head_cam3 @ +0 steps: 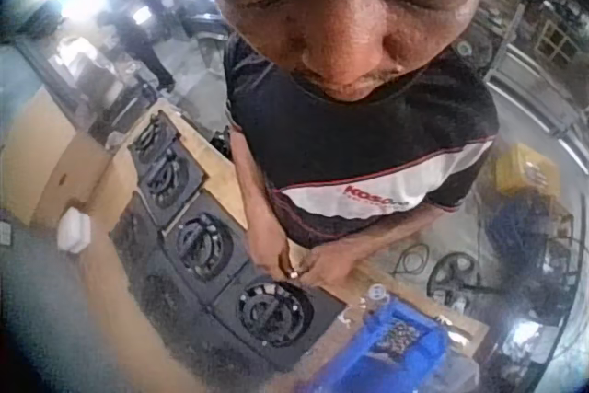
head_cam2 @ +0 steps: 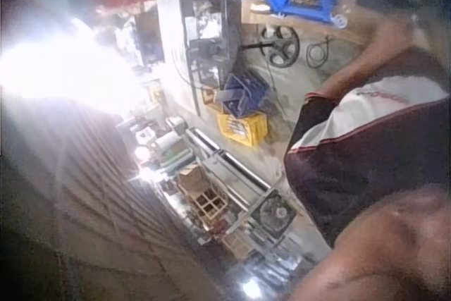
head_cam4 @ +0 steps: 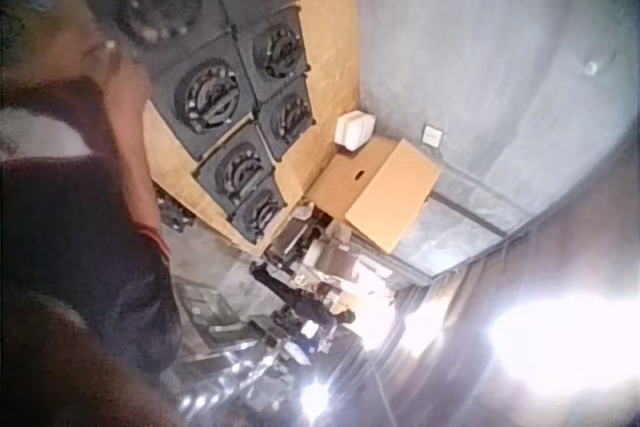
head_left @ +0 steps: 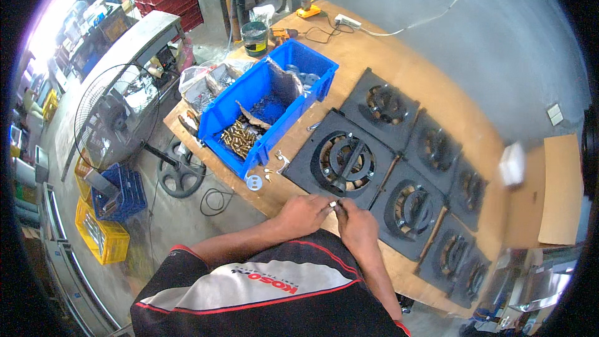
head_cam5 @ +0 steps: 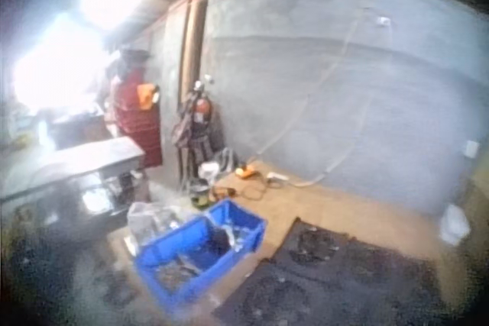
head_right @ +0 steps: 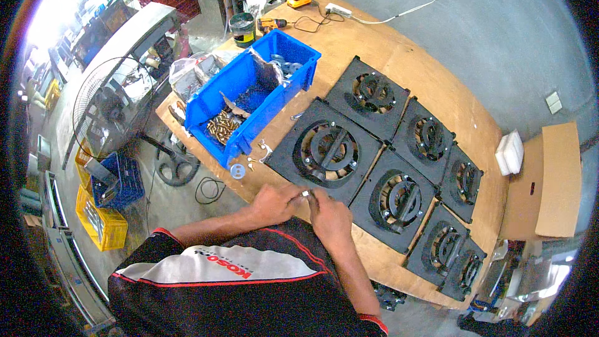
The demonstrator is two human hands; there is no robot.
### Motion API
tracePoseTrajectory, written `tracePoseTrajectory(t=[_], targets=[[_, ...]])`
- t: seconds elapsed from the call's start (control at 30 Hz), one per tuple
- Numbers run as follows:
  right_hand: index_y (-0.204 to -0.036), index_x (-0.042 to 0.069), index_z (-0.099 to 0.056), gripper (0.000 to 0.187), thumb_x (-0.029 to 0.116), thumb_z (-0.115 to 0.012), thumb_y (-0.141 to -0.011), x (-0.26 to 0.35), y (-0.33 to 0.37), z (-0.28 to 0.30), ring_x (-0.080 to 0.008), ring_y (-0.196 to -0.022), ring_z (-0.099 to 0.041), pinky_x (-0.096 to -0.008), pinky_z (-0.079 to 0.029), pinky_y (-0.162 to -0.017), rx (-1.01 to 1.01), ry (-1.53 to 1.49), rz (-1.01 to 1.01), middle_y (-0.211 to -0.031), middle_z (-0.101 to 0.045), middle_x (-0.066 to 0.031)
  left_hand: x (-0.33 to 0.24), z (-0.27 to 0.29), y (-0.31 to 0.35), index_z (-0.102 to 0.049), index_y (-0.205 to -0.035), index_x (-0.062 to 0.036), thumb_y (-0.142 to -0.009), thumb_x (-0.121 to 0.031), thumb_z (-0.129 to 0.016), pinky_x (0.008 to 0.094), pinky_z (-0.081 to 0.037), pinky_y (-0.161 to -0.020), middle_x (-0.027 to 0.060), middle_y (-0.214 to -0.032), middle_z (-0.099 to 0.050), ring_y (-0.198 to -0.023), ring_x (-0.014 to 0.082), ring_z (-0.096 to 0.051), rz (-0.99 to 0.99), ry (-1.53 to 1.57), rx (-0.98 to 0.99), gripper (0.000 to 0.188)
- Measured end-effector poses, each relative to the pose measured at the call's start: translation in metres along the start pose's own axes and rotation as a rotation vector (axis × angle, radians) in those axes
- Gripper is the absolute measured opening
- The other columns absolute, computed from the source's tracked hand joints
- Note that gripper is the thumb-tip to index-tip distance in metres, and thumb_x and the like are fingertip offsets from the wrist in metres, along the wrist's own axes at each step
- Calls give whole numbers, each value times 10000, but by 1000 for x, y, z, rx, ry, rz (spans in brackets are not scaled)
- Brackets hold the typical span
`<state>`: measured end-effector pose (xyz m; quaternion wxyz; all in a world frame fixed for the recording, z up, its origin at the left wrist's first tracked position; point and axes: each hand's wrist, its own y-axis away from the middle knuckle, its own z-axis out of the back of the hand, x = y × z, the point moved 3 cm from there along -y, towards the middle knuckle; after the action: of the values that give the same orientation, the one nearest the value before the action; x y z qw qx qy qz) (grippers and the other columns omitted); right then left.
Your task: The person assembles multiple square fan units on a wooden workbench. They place small white circular components onto the fan frames, retrieve additional parts from a blue bin, and arrange the completed units in rows.
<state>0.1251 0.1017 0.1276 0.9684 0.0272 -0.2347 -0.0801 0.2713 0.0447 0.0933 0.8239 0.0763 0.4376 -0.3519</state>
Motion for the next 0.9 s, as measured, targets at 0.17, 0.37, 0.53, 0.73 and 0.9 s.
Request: tracePoseTrajectory(t=[0.17,0.37,0.53,0.73,0.9], targets=[[-1052,81,-615,191,243,-556,-971,8,-18,-23,-404,-731,-671,-490,-494,-637,41,-127,22,-759,-688,-166,21,20,1,-625,-1168,-36,-893,-186,-588,487,-544,-758,192,-953,-685,-869,378,-675,-11,-40,15,315],[-1016,53,-616,180,215,-552,-973,25,-20,-24,-379,-743,-682,-464,-492,-644,81,-252,-56,-764,-690,-162,39,27,-2,-622,-1160,-25,-911,-189,-581,483,-547,-743,198,-938,-681,-848,380,-676,-60,11,77,301],[-1017,67,-599,191,245,-549,-969,35,-13,-39,-411,-789,-668,-498,-502,-683,117,-338,-95,-812,-690,-180,60,19,-17,-620,-1152,-30,-923,-183,-578,471,-551,-732,205,-929,-681,-835,376,-678,-49,-68,170,278],[-1026,48,-615,212,245,-553,-978,43,-3,-40,-365,-782,-694,-434,-526,-685,-59,-544,-86,-833,-699,-171,105,24,-58,-633,-1107,-17,-902,-170,-599,495,-533,-781,223,-981,-685,-884,417,-665,-48,40,-7,258],[-998,34,-607,177,202,-550,-980,27,-4,-28,-325,-755,-700,-407,-527,-679,-216,-482,-170,-807,-699,-145,175,2,-86,-667,-1121,-71,-854,-109,-599,510,-513,-838,231,-991,-664,-932,411,-650,183,-239,95,277]])
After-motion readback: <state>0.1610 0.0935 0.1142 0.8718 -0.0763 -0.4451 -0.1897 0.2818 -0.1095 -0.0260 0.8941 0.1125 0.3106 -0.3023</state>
